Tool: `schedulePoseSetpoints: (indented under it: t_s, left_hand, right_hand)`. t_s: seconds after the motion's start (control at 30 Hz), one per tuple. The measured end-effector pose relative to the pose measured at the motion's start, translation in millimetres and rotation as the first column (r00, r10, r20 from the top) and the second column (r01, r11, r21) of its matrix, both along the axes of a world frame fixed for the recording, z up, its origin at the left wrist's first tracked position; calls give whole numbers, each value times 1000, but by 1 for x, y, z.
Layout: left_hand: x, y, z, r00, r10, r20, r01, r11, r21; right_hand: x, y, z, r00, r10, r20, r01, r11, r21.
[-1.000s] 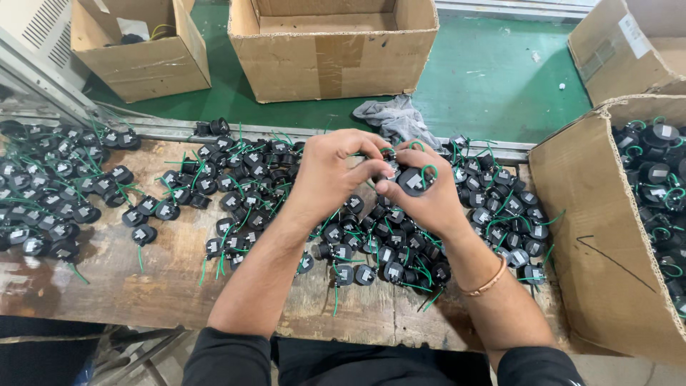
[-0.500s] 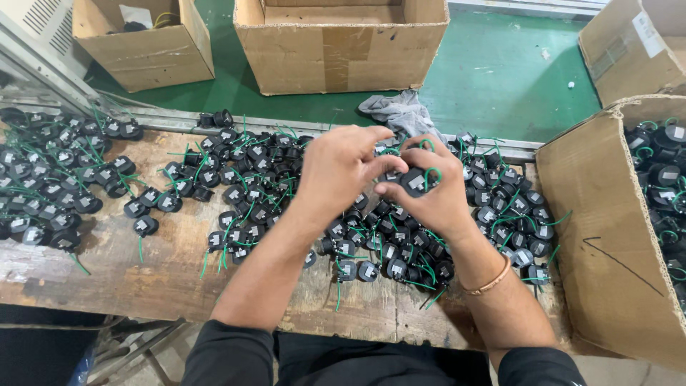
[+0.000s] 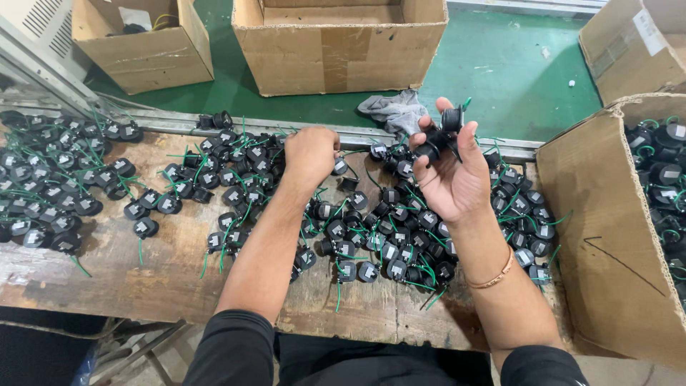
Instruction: The person picks up black plug adapters with green wires from the workbench, folds and wraps the wire around each adapter by hand, and places the finished adapters into a cardboard box beside the bench. They repeat this handling one adapter at a time across the episode.
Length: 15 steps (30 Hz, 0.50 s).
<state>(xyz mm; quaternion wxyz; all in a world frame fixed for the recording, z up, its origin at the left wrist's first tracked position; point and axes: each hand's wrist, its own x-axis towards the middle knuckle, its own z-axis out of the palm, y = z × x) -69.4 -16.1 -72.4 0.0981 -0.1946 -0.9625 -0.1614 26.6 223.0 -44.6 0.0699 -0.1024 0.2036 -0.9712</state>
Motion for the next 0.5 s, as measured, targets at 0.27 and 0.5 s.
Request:
schedulePoseSetpoints:
  t_s: [0.27, 0.5]
  left_hand:
    - [20, -7, 48, 968, -230, -104, 247, 777, 579]
    - [60, 23, 69, 846, -350, -402, 529, 462, 712]
  right_hand:
    - [3, -17, 11, 986, -165, 18, 158, 967, 201]
    - [13, -40, -1, 994, 86, 62, -99, 963, 253]
